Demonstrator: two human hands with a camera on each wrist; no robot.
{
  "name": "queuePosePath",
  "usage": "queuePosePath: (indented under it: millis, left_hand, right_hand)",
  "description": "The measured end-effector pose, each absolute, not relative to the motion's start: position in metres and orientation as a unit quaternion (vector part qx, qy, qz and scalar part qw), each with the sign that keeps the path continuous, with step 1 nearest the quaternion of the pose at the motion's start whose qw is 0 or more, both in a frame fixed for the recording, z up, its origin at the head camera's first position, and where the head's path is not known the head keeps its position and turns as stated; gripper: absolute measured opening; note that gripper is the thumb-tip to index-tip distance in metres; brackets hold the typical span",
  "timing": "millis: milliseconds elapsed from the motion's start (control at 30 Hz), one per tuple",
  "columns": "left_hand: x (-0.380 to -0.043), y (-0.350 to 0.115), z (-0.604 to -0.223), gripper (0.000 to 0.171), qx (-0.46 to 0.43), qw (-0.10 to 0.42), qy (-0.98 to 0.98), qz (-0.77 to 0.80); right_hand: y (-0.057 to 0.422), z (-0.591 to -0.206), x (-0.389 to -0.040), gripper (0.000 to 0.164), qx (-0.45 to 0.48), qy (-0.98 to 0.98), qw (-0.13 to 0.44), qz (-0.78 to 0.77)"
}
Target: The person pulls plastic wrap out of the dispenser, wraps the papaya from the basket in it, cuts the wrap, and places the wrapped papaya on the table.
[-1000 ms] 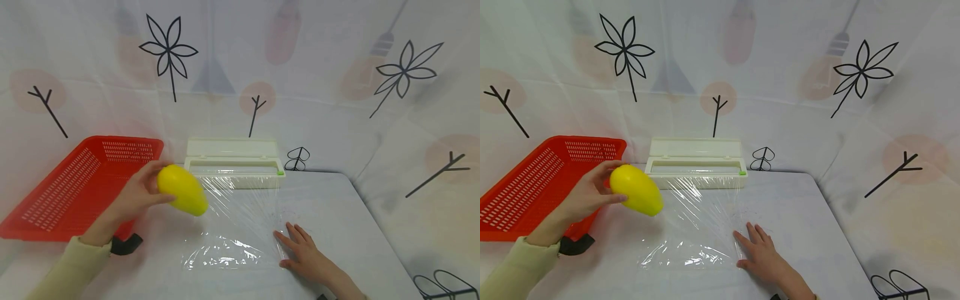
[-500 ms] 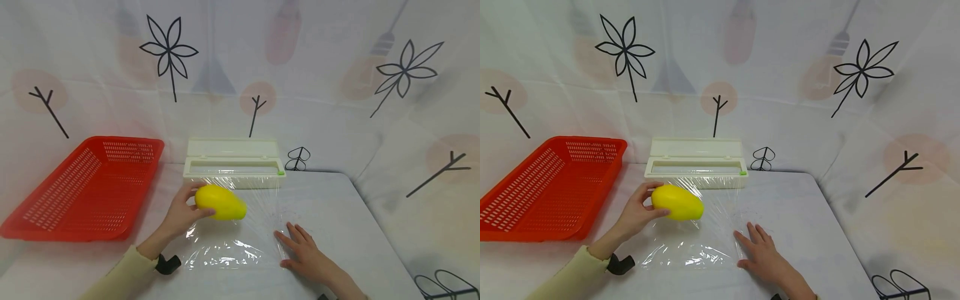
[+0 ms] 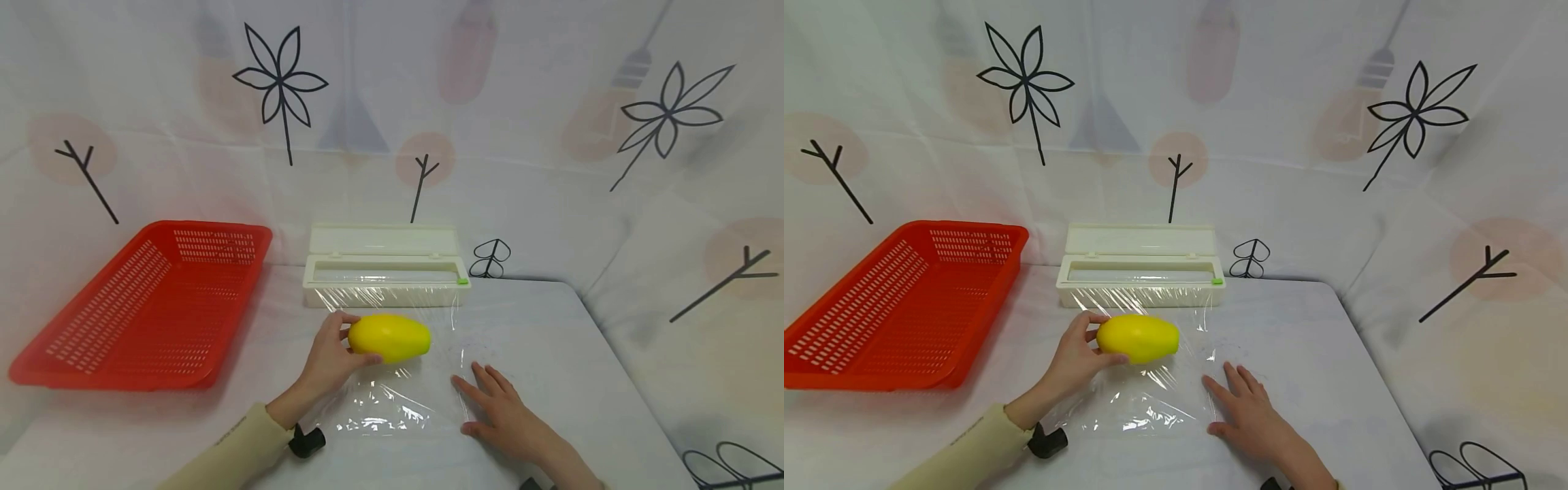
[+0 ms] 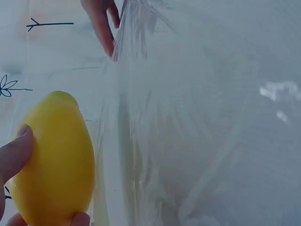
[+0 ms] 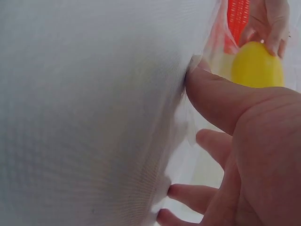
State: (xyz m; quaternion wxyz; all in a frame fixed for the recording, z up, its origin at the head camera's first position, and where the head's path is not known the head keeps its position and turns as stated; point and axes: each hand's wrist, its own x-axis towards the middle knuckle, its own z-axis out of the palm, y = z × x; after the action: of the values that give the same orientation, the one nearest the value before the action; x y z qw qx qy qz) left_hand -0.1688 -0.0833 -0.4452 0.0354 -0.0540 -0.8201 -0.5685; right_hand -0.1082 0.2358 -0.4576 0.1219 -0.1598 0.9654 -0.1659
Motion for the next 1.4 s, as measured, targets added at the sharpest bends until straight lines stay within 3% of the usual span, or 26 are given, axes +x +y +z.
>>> queuePosePath:
  millis: [533,1000,1400]
  left_hand:
    - [-0.172,-0.093,-0.459,0.064,-0.11,0.021,-0.853,-0.509]
    - [-0.17,-0.105,-0.459,0.06,-0.097,0.025,-0.863,-0.496]
    - [-0.162,-0.157,-0.448,0.042,-0.151,0.019,-0.869,-0.471]
  right_hand:
    - [0.236,-0.46,-0.109,0.083,-0.167,0.969,0.088,-0.156]
    - [0.242,-0.456,-0.109,0.082,-0.186,0.964,0.077,-0.173]
    - [0.247,-0.456,-0.111,0.079,-0.225,0.955,0.023,-0.19]
